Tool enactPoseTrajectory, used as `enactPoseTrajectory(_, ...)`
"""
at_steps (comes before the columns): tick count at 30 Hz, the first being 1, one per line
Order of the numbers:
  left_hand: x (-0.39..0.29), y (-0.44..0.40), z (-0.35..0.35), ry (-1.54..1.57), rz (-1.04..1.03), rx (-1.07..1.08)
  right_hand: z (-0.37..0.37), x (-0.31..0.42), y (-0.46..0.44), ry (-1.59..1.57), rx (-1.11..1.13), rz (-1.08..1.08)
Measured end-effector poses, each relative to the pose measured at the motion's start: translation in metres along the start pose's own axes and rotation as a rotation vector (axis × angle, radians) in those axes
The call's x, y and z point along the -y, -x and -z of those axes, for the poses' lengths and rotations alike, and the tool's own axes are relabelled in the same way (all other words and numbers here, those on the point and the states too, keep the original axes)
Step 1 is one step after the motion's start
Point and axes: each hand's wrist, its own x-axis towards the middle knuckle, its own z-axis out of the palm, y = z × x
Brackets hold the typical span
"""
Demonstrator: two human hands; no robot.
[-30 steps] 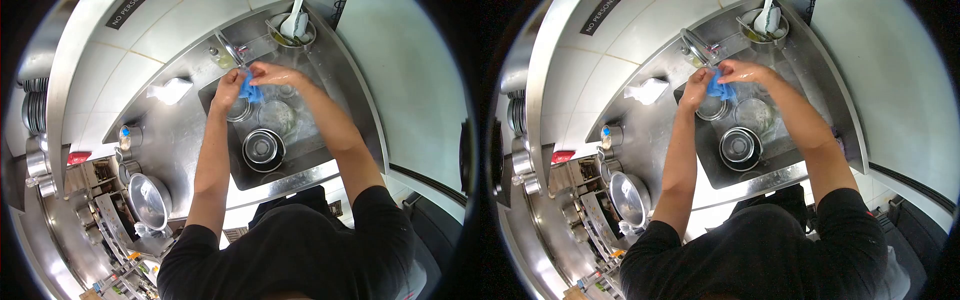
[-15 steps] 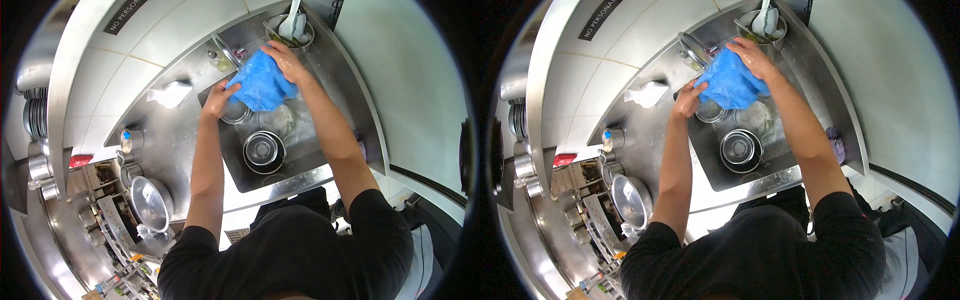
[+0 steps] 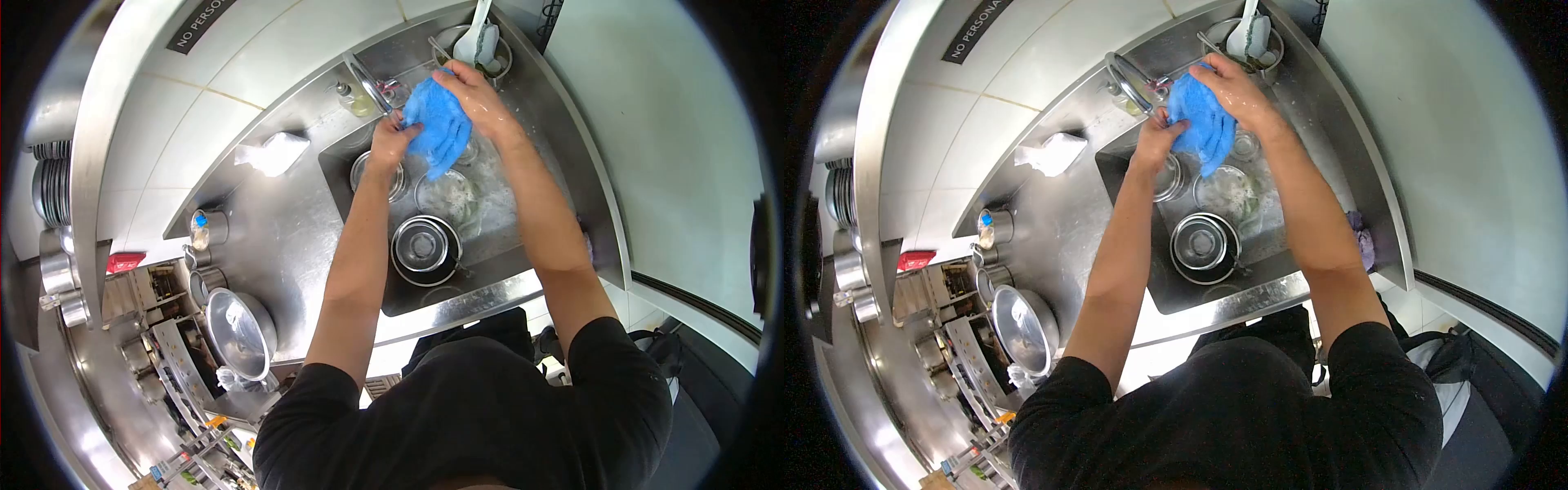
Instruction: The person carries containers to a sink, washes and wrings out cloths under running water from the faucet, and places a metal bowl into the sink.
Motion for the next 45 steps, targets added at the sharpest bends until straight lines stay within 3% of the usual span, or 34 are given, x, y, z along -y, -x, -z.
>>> enactPoseTrajectory(5,-0.015,0.012,0.032,-0.385,0.065,0.179,0.013,-0.012,-0.002,-0.069,-0.076,0.0)
enactPoseTrajectory(8,-0.002,0.029,0.041,0.322,0.09,0.126,0.009,-0.034,-0.005,-0.195,-0.122,-0.038)
enactPoseTrajectory(11,-0.016,0.04,0.006,0.647,0.086,-0.116,-0.021,-0.068,-0.006,-0.045,-0.149,-0.013)
enactPoseTrajectory(12,0.006,0.028,0.006,0.58,0.038,-0.069,-0.037,-0.077,-0.004,0.053,-0.156,0.003)
enactPoseTrajectory(15,0.026,0.018,-0.017,0.672,0.057,-0.259,-0.072,-0.091,0.0,0.305,-0.144,0.062)
enactPoseTrajectory(16,0.009,0.03,-0.024,0.651,0.162,-0.369,-0.073,-0.09,-0.001,0.37,-0.154,0.084)
enactPoseTrajectory(19,0.006,0.049,-0.028,0.481,-0.052,-0.238,-0.069,-0.083,-0.003,0.521,-0.185,0.105)
enactPoseTrajectory(22,0.023,0.053,0.018,-0.271,0.089,-0.083,-0.057,-0.085,-0.009,0.511,-0.192,0.118)
enactPoseTrajectory(26,0.009,0.068,0.051,-0.146,0.109,-0.14,-0.047,-0.084,-0.016,0.39,-0.37,0.207)
enactPoseTrajectory(30,-0.006,0.077,0.066,-0.112,0.086,-0.236,-0.019,-0.076,-0.02,0.338,-0.217,0.207)
enactPoseTrajectory(34,0.004,0.043,0.071,0.334,-0.142,-0.087,-0.022,-0.061,-0.02,0.326,-0.175,0.191)
enactPoseTrajectory(39,-0.006,0.008,0.008,0.484,0.06,-0.284,-0.062,-0.081,-0.022,0.387,0.064,0.171)
enactPoseTrajectory(40,-0.002,0.0,0.001,0.523,0.11,-0.34,-0.07,-0.087,-0.023,0.475,-0.021,0.305)
enactPoseTrajectory(43,-0.034,0.024,-0.026,0.43,0.228,-0.437,-0.066,-0.069,-0.021,0.79,-0.015,0.17)
enactPoseTrajectory(45,-0.018,0.023,-0.01,0.371,0.239,-0.265,-0.049,-0.081,-0.033,0.742,0.089,0.144)
